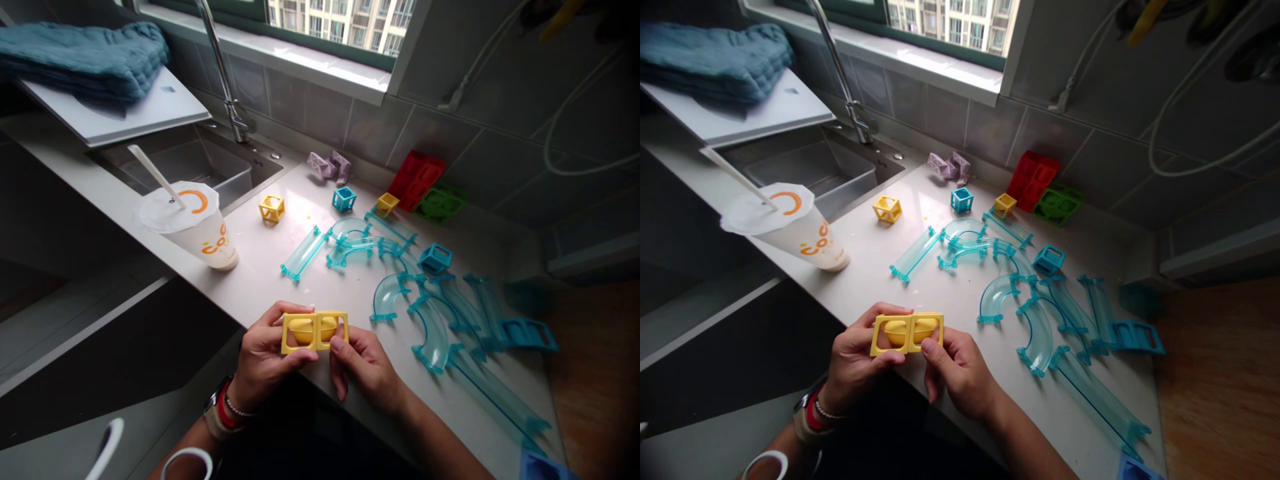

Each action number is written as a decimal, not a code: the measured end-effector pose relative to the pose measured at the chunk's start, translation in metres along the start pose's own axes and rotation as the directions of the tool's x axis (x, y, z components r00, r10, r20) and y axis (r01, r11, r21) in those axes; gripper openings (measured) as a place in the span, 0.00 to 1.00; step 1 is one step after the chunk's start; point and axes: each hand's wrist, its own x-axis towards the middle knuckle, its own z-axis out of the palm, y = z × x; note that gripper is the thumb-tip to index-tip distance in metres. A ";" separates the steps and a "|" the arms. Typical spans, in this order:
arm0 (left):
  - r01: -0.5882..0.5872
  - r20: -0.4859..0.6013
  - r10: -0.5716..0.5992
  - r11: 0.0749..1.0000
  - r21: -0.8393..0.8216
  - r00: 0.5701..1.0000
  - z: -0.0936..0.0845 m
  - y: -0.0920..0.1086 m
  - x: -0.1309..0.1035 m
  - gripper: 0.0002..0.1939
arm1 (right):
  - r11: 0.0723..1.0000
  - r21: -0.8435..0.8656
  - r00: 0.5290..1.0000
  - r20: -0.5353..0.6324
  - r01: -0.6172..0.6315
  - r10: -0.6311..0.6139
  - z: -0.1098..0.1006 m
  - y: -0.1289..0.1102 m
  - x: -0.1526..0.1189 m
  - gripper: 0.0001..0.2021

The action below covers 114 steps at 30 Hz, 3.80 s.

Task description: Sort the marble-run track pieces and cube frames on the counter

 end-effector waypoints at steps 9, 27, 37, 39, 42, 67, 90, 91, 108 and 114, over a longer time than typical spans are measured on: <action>0.028 -0.045 -0.028 0.999 0.015 0.999 0.002 0.003 0.001 0.12 | 0.999 -0.029 0.999 -0.007 -0.034 0.033 0.001 -0.003 -0.001 0.20; 0.037 -0.003 -0.037 0.999 0.008 0.999 -0.001 0.000 0.002 0.06 | 0.999 0.017 0.999 0.017 -0.040 0.039 0.002 -0.002 0.001 0.20; 0.166 0.012 -0.165 0.981 -0.100 0.986 -0.006 -0.001 0.006 0.21 | 0.994 0.106 0.999 0.040 0.027 -0.032 -0.001 -0.006 0.011 0.24; 0.234 -0.010 -0.244 0.943 -0.238 0.970 -0.005 0.001 0.011 0.25 | 0.983 0.176 0.997 0.032 0.057 -0.064 -0.004 -0.004 0.016 0.27; 0.294 -0.106 -0.331 0.918 -0.266 0.938 -0.006 0.008 0.021 0.20 | 0.946 0.302 0.993 -0.044 0.117 -0.109 -0.007 0.002 0.025 0.28; -0.340 0.418 -0.245 0.306 0.889 0.875 0.148 -0.001 0.331 0.20 | 0.850 0.526 0.989 0.116 0.017 -0.092 -0.012 -0.005 0.031 0.20; -0.114 0.162 -0.083 0.408 0.906 0.983 0.165 -0.042 0.338 0.16 | 0.818 0.569 0.997 -0.031 0.077 -0.073 -0.005 -0.006 0.033 0.17; -0.114 0.158 -0.073 0.420 0.901 0.985 0.163 -0.043 0.337 0.16 | 0.818 0.569 0.996 -0.034 0.084 -0.079 -0.005 -0.006 0.033 0.17; -0.028 0.040 0.004 0.803 0.596 0.999 0.140 -0.042 0.328 0.15 | 0.827 0.552 0.994 -0.041 0.104 -0.098 -0.005 -0.002 0.032 0.20; 0.190 -0.053 -0.183 0.927 0.323 0.982 0.148 -0.049 0.322 0.17 | 0.829 0.549 0.994 -0.053 0.106 -0.092 -0.005 -0.002 0.032 0.20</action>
